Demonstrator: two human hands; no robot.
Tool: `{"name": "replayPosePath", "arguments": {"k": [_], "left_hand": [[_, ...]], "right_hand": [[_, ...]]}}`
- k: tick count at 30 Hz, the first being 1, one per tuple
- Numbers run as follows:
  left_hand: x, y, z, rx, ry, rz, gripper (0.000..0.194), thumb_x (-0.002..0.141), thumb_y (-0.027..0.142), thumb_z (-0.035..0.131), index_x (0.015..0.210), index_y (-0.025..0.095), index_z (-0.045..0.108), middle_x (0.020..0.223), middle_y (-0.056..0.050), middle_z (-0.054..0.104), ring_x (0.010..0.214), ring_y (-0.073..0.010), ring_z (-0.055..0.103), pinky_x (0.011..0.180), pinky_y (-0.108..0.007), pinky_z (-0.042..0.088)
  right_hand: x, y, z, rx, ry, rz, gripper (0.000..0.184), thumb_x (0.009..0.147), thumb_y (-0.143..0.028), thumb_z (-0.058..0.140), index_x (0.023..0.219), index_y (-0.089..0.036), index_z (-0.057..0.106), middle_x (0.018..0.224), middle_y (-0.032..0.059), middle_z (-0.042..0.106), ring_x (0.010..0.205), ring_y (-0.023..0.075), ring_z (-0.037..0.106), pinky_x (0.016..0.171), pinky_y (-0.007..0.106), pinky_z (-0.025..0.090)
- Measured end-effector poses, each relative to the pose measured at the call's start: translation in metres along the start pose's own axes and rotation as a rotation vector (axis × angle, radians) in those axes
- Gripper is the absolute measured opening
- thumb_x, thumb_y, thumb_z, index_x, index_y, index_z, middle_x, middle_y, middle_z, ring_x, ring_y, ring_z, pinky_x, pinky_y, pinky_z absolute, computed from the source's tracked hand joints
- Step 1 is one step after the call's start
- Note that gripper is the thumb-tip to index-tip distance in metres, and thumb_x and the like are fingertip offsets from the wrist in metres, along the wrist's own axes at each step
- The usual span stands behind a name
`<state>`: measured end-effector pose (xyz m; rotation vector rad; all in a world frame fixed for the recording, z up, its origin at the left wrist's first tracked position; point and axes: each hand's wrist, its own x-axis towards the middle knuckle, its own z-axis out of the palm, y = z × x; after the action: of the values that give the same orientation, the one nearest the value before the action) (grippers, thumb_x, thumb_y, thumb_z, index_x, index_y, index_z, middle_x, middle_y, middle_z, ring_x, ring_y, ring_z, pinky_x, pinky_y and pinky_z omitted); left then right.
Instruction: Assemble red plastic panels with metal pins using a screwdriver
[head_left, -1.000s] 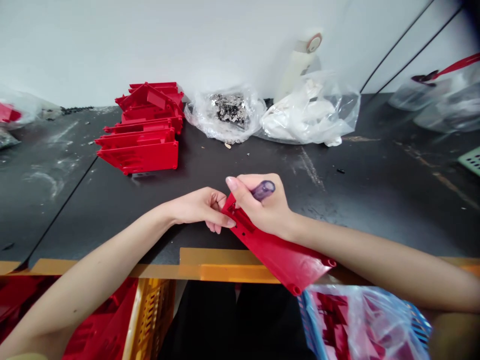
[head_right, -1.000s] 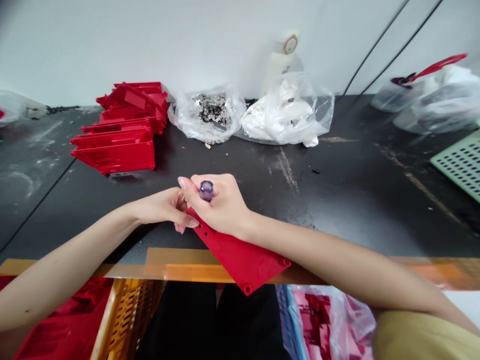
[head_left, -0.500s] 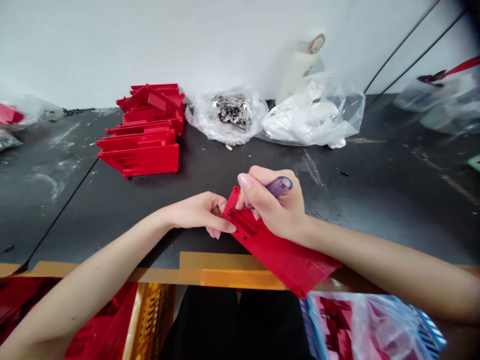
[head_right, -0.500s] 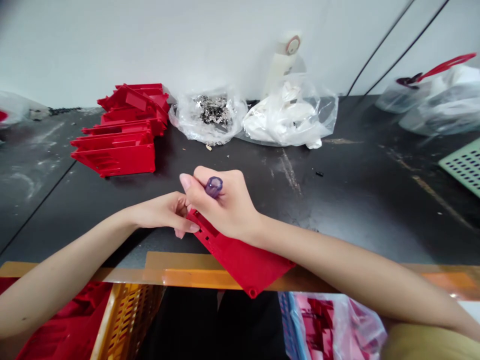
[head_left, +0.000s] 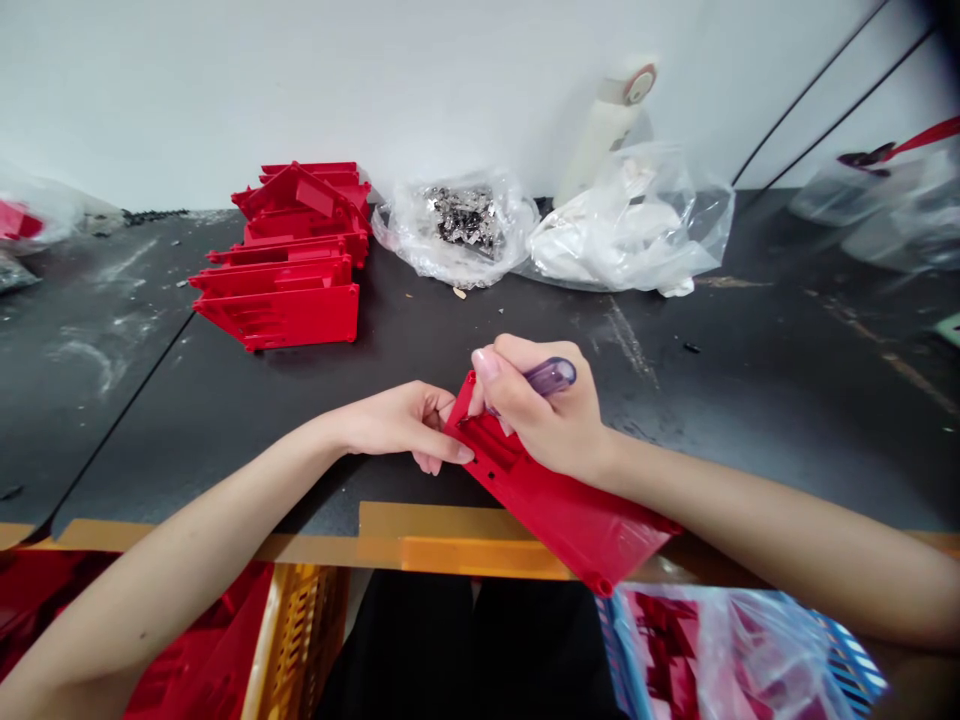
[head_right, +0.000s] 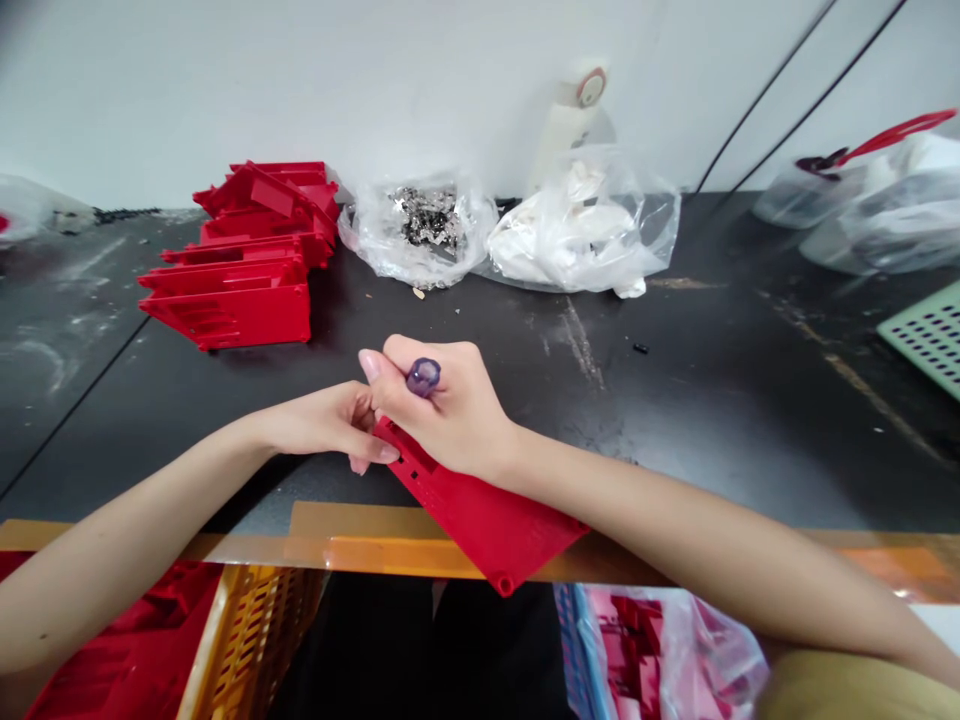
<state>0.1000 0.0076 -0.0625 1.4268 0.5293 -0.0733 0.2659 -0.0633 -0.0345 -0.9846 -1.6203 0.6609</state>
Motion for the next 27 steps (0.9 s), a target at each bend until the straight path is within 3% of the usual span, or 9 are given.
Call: {"name": "replayPosePath", "arguments": {"k": [8,14,18,24,27], "left_hand": [[0.002,-0.003,-0.003,0.003,0.008,0.001,0.030,0.072,0.036,0.080,0.070,0.015,0.059,0.061,0.005,0.058,0.054,-0.0070,0.056,0.053,-0.018,0.048],[0.000,0.000,0.000,-0.005,-0.026,-0.015,0.027,0.073,0.035,0.079,0.073,0.014,0.063,0.062,0.004,0.060,0.053,-0.0058,0.055,0.055,-0.017,0.049],[-0.001,0.001,0.002,-0.026,-0.015,-0.029,0.029,0.072,0.037,0.080,0.080,0.014,0.065,0.068,0.003,0.062,0.055,-0.0065,0.055,0.052,-0.017,0.048],[-0.001,0.000,0.001,0.003,-0.034,-0.008,0.027,0.075,0.036,0.076,0.088,0.015,0.066,0.076,0.002,0.065,0.057,-0.0065,0.056,0.054,-0.018,0.048],[-0.001,0.001,0.002,0.023,-0.023,0.007,0.025,0.077,0.035,0.074,0.086,0.015,0.062,0.073,0.003,0.062,0.054,-0.0059,0.054,0.053,-0.017,0.047]], "right_hand": [[-0.001,0.004,0.002,-0.042,-0.057,-0.050,0.047,0.097,-0.030,0.046,0.052,-0.016,0.044,0.049,-0.0031,0.042,0.046,0.0055,0.038,0.046,0.023,0.031],[0.008,0.010,0.000,0.140,-0.038,0.150,0.048,0.095,-0.039,0.052,0.052,-0.016,0.048,0.045,-0.0047,0.043,0.039,0.0045,0.039,0.041,0.021,0.030],[0.018,0.010,-0.013,0.348,0.088,0.292,0.046,0.089,-0.046,0.058,0.056,-0.017,0.049,0.049,-0.0019,0.055,0.032,0.0051,0.041,0.032,0.020,0.025],[0.019,0.005,-0.023,0.291,0.047,0.252,0.053,0.088,-0.047,0.060,0.047,-0.015,0.049,0.046,-0.0014,0.051,0.035,0.0041,0.042,0.034,0.020,0.028],[0.017,0.010,-0.020,0.239,0.020,0.242,0.050,0.092,-0.048,0.056,0.054,-0.015,0.051,0.048,-0.0030,0.052,0.036,0.0025,0.041,0.037,0.019,0.030]]}}
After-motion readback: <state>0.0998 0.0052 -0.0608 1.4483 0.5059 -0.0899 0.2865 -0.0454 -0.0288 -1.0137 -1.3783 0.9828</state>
